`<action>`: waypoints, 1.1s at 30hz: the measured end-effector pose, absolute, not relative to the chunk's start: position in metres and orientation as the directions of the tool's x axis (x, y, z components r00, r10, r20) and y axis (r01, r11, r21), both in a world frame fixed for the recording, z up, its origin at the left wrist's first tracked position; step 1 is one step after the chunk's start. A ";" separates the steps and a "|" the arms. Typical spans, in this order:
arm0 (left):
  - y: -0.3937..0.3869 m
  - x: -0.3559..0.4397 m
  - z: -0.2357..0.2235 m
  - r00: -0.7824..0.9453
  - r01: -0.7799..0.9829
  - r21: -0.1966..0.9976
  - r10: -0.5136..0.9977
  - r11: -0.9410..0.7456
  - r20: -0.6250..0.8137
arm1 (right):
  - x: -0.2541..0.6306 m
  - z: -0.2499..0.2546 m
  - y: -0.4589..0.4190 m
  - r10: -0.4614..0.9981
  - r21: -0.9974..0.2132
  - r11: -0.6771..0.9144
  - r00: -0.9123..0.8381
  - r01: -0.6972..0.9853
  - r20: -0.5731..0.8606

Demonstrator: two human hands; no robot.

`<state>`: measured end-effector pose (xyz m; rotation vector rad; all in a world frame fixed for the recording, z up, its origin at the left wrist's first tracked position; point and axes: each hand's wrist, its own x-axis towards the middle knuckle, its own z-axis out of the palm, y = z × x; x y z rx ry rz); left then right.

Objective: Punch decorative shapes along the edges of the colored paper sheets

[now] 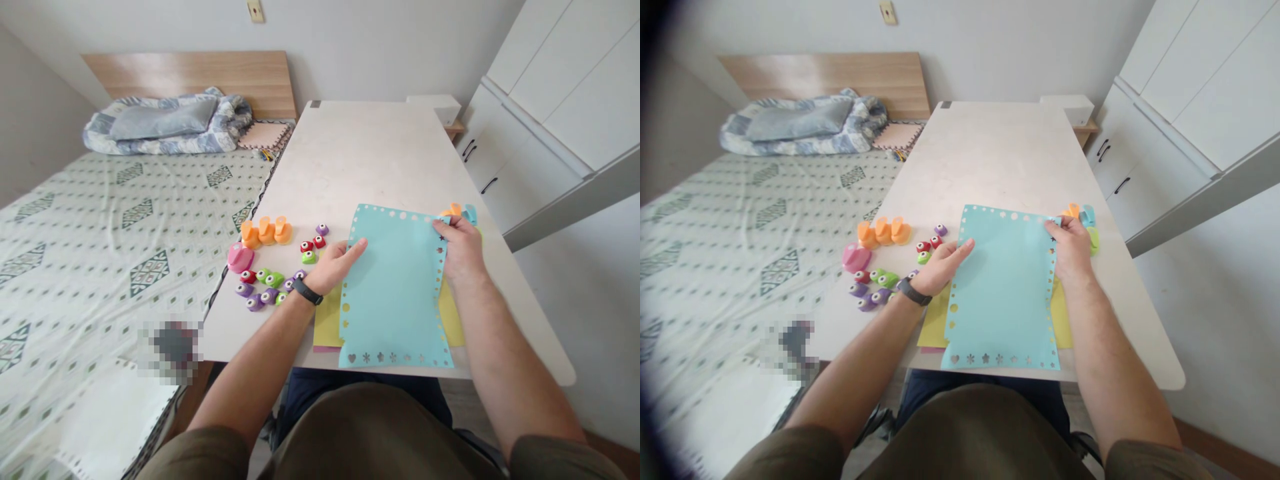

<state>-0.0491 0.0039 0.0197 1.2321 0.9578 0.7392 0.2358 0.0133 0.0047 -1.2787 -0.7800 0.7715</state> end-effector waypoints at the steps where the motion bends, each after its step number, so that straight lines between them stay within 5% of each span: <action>1: 0.003 -0.049 0.019 0.457 0.029 0.979 0.869 0.201 -0.192 | 0.237 0.004 0.014 0.840 -0.988 0.120 0.540 -0.095 0.050; 10: -0.005 -0.057 0.025 0.624 0.014 0.961 0.748 0.276 -0.224 | 0.239 0.011 0.011 0.815 -0.974 0.085 0.577 -0.212 -0.055; 18: -0.044 -0.073 0.046 0.545 0.144 0.987 0.828 0.065 -0.134 | 0.248 0.003 0.016 0.834 -0.958 0.086 0.546 -0.272 -0.080; 22: -0.080 -0.094 0.061 0.370 0.213 0.977 0.925 0.011 -0.091 | 0.237 0.015 0.007 0.957 -0.936 0.091 0.289 -0.341 -0.012; 25: -0.110 -0.126 0.064 0.235 0.113 0.983 0.958 0.142 -0.165 | 0.225 0.021 -0.001 0.997 -0.951 -0.003 0.077 -0.309 -0.028; 28: -0.137 -0.174 0.057 -0.040 0.008 0.952 0.951 0.306 -0.306 | 0.218 0.018 -0.003 0.992 -0.971 -0.010 0.119 -0.240 -0.039; 33: -0.169 -0.262 0.039 -0.471 -0.117 0.931 0.806 0.345 -0.358 | 0.213 0.006 -0.001 0.987 -0.988 -0.017 0.154 -0.152 -0.041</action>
